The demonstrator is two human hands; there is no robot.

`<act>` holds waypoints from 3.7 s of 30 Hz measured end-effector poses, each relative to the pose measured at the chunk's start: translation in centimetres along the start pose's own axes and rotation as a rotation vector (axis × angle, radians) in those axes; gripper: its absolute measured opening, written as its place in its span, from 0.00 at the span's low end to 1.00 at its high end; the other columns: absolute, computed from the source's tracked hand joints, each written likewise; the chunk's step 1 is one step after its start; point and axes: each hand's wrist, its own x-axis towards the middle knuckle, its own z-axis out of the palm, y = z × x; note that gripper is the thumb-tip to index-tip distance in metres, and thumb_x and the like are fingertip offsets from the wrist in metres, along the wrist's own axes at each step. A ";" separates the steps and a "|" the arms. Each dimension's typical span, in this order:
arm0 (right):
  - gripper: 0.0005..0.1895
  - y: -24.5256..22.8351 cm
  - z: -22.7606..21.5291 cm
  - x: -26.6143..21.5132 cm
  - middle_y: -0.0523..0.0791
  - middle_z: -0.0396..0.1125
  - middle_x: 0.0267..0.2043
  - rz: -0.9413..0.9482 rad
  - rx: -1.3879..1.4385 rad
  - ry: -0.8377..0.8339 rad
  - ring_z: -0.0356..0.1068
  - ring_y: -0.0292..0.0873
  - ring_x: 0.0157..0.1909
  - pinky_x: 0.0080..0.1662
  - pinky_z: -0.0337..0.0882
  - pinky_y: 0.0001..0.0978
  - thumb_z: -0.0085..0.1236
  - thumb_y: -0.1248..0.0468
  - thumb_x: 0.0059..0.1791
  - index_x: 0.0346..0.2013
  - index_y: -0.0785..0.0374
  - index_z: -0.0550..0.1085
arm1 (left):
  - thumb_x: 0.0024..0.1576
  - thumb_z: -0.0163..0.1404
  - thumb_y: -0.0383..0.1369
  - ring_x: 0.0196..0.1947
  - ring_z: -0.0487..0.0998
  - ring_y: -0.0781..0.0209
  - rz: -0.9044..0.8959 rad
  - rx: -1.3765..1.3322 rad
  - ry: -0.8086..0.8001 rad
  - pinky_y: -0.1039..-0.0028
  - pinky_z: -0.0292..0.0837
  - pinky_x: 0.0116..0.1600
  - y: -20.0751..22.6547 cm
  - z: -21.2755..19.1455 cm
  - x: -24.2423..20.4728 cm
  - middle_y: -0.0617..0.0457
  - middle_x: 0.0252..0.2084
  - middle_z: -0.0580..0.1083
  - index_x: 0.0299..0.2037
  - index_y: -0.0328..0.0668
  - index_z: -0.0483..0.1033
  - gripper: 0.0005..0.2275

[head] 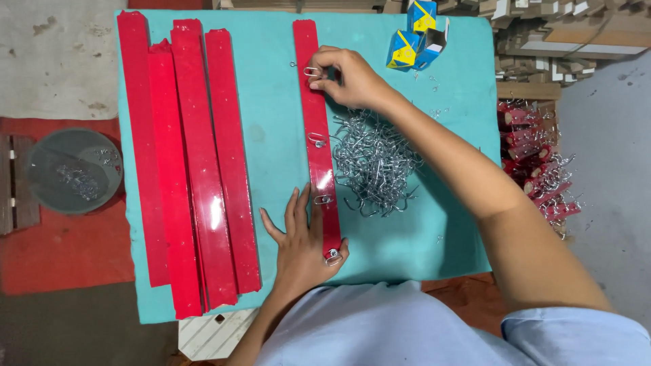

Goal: Assembling metal hooks onto red bars and placing the finished products into a wooden crate.

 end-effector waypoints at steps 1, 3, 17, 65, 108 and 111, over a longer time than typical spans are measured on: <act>0.11 0.7 0.3 0.2 0.43 0.66 0.38 0.003 -0.001 0.002 0.68 0.39 0.40 0.42 0.65 0.31 0.61 0.75 0.50 0.30 0.61 0.67 | 0.51 0.50 0.51 0.74 0.53 0.41 0.003 -0.002 -0.002 0.23 0.29 0.66 -0.1 0.1 0.1 0.40 0.73 0.55 0.63 0.35 0.66 0.33; 0.15 2.1 1.1 0.3 0.45 0.63 0.36 -0.098 0.000 -0.047 0.65 0.43 0.39 0.43 0.64 0.34 0.63 0.77 0.50 0.30 0.62 0.64 | 0.51 0.51 0.50 0.75 0.51 0.40 -0.008 -0.010 -0.026 0.23 0.26 0.66 -0.2 0.3 -0.1 0.39 0.74 0.53 0.65 0.35 0.63 0.35; 0.10 1.4 -1.6 1.3 0.45 0.70 0.35 -0.106 -0.133 -0.265 0.72 0.41 0.40 0.40 0.66 0.35 0.66 0.67 0.52 0.35 0.62 0.71 | 0.50 0.52 0.51 0.75 0.53 0.42 -0.008 0.008 -0.038 0.24 0.27 0.66 0.1 0.0 0.1 0.40 0.74 0.54 0.64 0.36 0.62 0.35; 0.06 4.6 -5.8 2.6 0.40 0.75 0.30 0.018 -0.252 0.076 0.74 0.36 0.36 0.40 0.68 0.31 0.64 0.68 0.55 0.38 0.59 0.73 | 0.52 0.50 0.51 0.75 0.51 0.40 0.001 -0.020 -0.023 0.23 0.26 0.66 -0.1 -0.1 0.1 0.38 0.74 0.53 0.62 0.38 0.66 0.31; 0.12 8.9 -2.2 12.6 0.47 0.74 0.42 0.067 -0.733 -0.240 0.73 0.50 0.46 0.32 0.73 0.43 0.69 0.68 0.48 0.27 0.59 0.71 | 0.49 0.51 0.52 0.75 0.51 0.43 -0.043 -0.006 -0.066 0.24 0.27 0.65 -0.1 0.0 0.4 0.39 0.72 0.57 0.67 0.38 0.60 0.37; 0.09 8.8 -2.0 12.9 0.50 0.75 0.33 0.020 -0.855 -0.246 0.73 0.52 0.36 0.27 0.68 0.43 0.68 0.69 0.47 0.26 0.62 0.74 | 0.49 0.51 0.52 0.75 0.51 0.43 -0.040 0.002 -0.058 0.24 0.28 0.65 -0.2 0.0 0.3 0.39 0.72 0.57 0.66 0.37 0.62 0.36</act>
